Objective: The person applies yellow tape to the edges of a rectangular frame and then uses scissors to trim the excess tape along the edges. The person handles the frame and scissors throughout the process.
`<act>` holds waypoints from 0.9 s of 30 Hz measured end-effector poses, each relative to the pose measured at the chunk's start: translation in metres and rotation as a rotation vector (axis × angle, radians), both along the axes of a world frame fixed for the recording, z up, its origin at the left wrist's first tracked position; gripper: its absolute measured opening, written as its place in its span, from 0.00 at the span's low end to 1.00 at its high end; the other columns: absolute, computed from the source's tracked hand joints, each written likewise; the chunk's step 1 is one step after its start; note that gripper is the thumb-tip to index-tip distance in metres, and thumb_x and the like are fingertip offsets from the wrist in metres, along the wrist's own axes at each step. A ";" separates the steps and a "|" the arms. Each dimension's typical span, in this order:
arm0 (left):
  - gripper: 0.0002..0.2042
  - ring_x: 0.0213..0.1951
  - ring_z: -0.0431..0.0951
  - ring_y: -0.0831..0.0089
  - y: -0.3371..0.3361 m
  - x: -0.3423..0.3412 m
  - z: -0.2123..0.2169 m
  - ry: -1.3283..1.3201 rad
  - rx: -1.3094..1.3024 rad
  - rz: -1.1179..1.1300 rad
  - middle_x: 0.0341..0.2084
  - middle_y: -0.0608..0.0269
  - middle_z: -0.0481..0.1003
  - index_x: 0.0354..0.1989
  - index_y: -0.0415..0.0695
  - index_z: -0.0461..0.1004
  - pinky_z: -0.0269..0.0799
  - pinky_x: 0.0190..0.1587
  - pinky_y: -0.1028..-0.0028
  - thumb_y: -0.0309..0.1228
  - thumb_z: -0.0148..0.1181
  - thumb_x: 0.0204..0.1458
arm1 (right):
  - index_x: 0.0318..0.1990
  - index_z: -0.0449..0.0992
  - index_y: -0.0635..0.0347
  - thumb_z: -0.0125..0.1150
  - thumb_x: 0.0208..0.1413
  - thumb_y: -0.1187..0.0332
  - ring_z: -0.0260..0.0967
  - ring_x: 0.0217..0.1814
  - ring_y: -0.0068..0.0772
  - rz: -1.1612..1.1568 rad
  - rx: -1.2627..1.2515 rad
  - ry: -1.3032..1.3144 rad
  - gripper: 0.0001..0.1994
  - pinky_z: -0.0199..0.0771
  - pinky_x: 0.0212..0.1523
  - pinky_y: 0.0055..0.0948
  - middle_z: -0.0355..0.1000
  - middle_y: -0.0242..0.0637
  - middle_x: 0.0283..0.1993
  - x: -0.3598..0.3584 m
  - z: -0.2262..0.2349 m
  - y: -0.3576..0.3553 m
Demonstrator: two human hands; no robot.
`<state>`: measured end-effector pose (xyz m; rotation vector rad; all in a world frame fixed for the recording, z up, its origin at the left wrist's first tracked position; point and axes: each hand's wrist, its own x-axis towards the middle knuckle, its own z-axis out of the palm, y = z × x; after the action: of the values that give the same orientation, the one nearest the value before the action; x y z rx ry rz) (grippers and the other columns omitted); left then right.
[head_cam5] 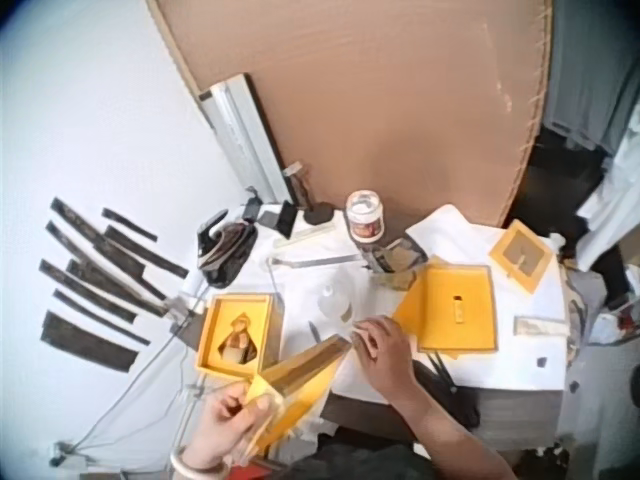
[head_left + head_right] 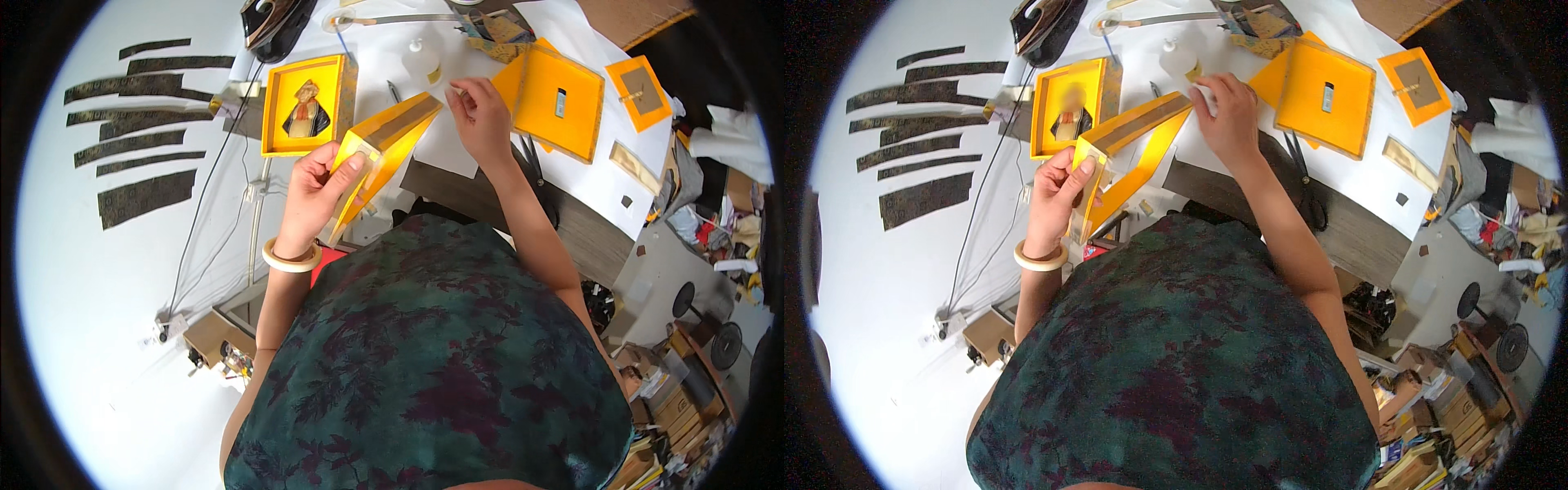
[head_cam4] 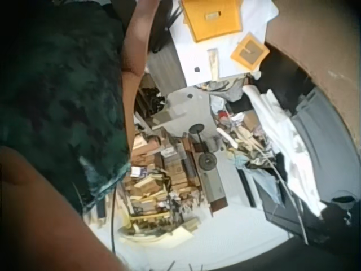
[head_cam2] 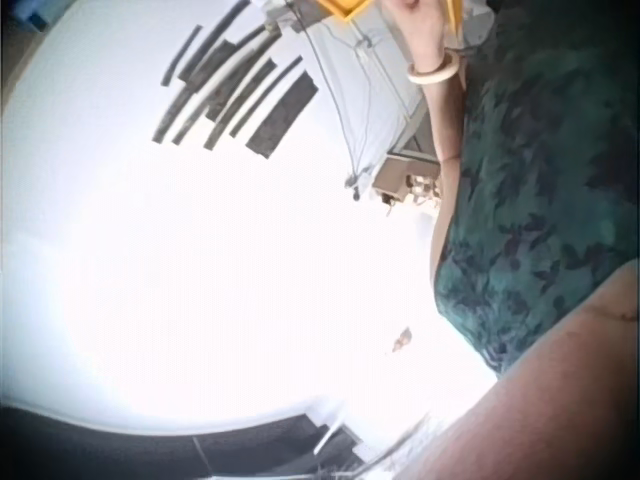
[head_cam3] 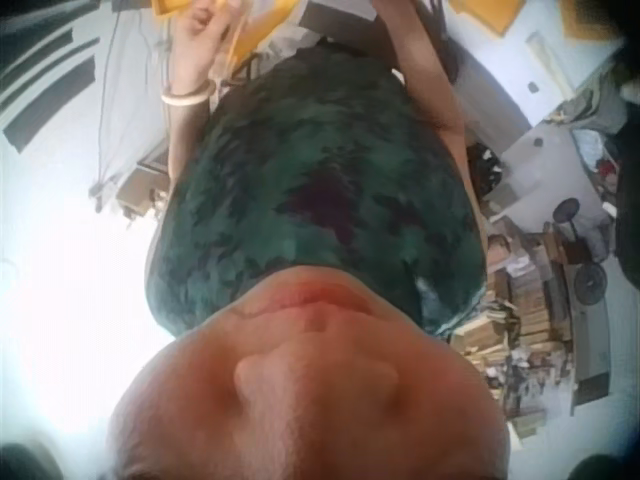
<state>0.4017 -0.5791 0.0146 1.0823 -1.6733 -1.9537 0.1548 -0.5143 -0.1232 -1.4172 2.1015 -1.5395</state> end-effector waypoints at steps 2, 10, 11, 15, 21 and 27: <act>0.07 0.24 0.73 0.86 0.005 -0.001 0.011 -0.014 -0.034 -0.057 0.25 0.71 0.76 0.37 0.39 0.75 0.71 0.27 0.82 0.31 0.60 0.62 | 0.46 0.77 0.59 0.63 0.60 0.61 0.74 0.42 0.38 0.239 -0.207 -0.176 0.13 0.74 0.41 0.33 0.76 0.40 0.40 0.013 0.064 -0.006; 0.07 0.22 0.70 0.87 0.020 -0.007 0.030 0.025 -0.075 -0.118 0.22 0.72 0.74 0.33 0.39 0.75 0.65 0.25 0.83 0.30 0.64 0.59 | 0.40 0.79 0.63 0.66 0.60 0.61 0.69 0.33 0.15 1.067 0.232 -0.851 0.12 0.69 0.37 0.19 0.76 0.27 0.33 0.025 0.118 -0.010; 0.07 0.22 0.70 0.87 0.021 -0.004 0.030 0.010 -0.085 -0.144 0.22 0.72 0.73 0.33 0.39 0.75 0.65 0.25 0.83 0.29 0.64 0.58 | 0.38 0.79 0.63 0.65 0.60 0.63 0.67 0.35 0.13 1.079 0.233 -0.895 0.11 0.69 0.38 0.19 0.75 0.24 0.33 0.026 0.119 -0.006; 0.07 0.23 0.70 0.87 0.023 0.003 0.032 -0.043 -0.121 -0.197 0.22 0.71 0.73 0.32 0.38 0.75 0.64 0.25 0.83 0.28 0.65 0.57 | 0.39 0.78 0.63 0.63 0.61 0.66 0.68 0.38 0.14 1.131 0.220 -0.963 0.09 0.69 0.42 0.19 0.75 0.25 0.34 0.024 0.115 0.002; 0.08 0.24 0.72 0.85 0.028 0.013 0.041 0.022 -0.066 -0.178 0.24 0.69 0.75 0.34 0.37 0.75 0.67 0.27 0.83 0.30 0.65 0.57 | 0.47 0.75 0.62 0.69 0.55 0.70 0.70 0.45 0.16 1.235 0.232 -0.850 0.14 0.71 0.48 0.21 0.75 0.27 0.42 0.028 0.128 0.011; 0.08 0.25 0.73 0.84 0.021 0.023 0.051 0.012 -0.022 -0.207 0.25 0.68 0.75 0.35 0.37 0.75 0.68 0.28 0.83 0.30 0.65 0.57 | 0.45 0.75 0.62 0.75 0.49 0.65 0.70 0.43 0.16 1.210 0.189 -0.875 0.19 0.70 0.45 0.22 0.75 0.27 0.39 0.039 0.132 0.013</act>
<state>0.4251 -0.5578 0.0654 0.9186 -1.8608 -2.0550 0.1941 -0.5016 0.0090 -1.1770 0.5931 -1.0321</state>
